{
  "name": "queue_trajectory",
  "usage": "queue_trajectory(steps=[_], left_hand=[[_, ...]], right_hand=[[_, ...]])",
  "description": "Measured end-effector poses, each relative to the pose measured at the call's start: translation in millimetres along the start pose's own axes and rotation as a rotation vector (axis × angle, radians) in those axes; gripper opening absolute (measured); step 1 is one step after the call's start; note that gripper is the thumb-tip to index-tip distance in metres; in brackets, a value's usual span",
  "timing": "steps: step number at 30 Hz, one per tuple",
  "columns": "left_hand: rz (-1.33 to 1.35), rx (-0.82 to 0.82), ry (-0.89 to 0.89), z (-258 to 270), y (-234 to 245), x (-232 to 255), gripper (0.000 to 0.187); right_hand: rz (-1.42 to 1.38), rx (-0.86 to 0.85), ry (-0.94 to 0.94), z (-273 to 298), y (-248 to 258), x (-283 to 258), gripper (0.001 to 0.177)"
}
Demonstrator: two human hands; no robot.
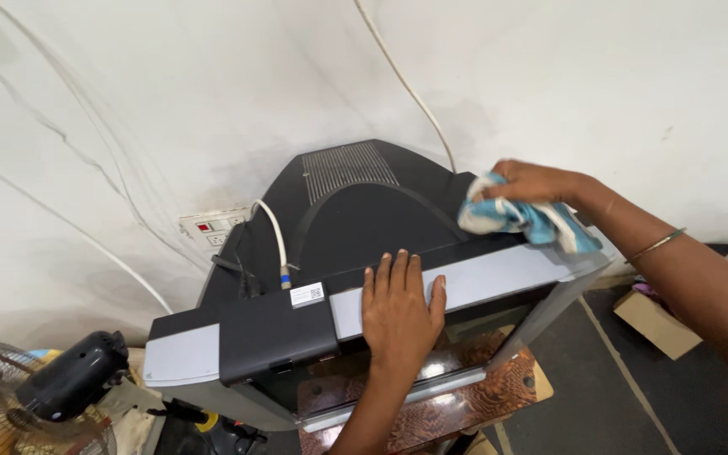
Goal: The person wipes the top and side surfaces of a black electronic device with a blue and white cloth. They move the cloth across the top panel and along the side vents, occasionally adjusting the cloth and repositioning their hands to reach different areas.
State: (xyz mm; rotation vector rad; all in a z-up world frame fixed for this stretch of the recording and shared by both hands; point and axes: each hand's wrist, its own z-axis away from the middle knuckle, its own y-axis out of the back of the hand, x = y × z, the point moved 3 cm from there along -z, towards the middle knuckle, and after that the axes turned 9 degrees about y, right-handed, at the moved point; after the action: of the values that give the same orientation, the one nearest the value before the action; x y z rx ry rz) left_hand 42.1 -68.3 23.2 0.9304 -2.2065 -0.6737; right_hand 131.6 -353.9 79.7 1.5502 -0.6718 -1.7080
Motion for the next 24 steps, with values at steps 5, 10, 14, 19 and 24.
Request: queue_trajectory(steps=[5, 10, 14, 19, 24], left_hand=[[-0.016, -0.007, 0.005, 3, 0, 0, 0.047], [-0.020, -0.009, 0.007, 3, -3, -1, 0.048], [-0.009, -0.001, 0.003, 3, -1, -2, 0.046], [-0.002, -0.003, 0.002, 5, 2, -2, 0.046], [-0.010, -0.042, 0.039, 0, 2, -1, 0.047]], right_hand=[[0.392, 0.116, 0.280, 13, -28, -21, 0.051], [0.404, 0.085, 0.386, 26, -40, -10, 0.038], [0.403, 0.062, 0.422, 26, -32, -1, 0.038], [1.031, 0.007, 0.281, 16, -15, -22, 0.025], [0.649, 0.266, 0.380, 36, -10, -75, 0.031]])
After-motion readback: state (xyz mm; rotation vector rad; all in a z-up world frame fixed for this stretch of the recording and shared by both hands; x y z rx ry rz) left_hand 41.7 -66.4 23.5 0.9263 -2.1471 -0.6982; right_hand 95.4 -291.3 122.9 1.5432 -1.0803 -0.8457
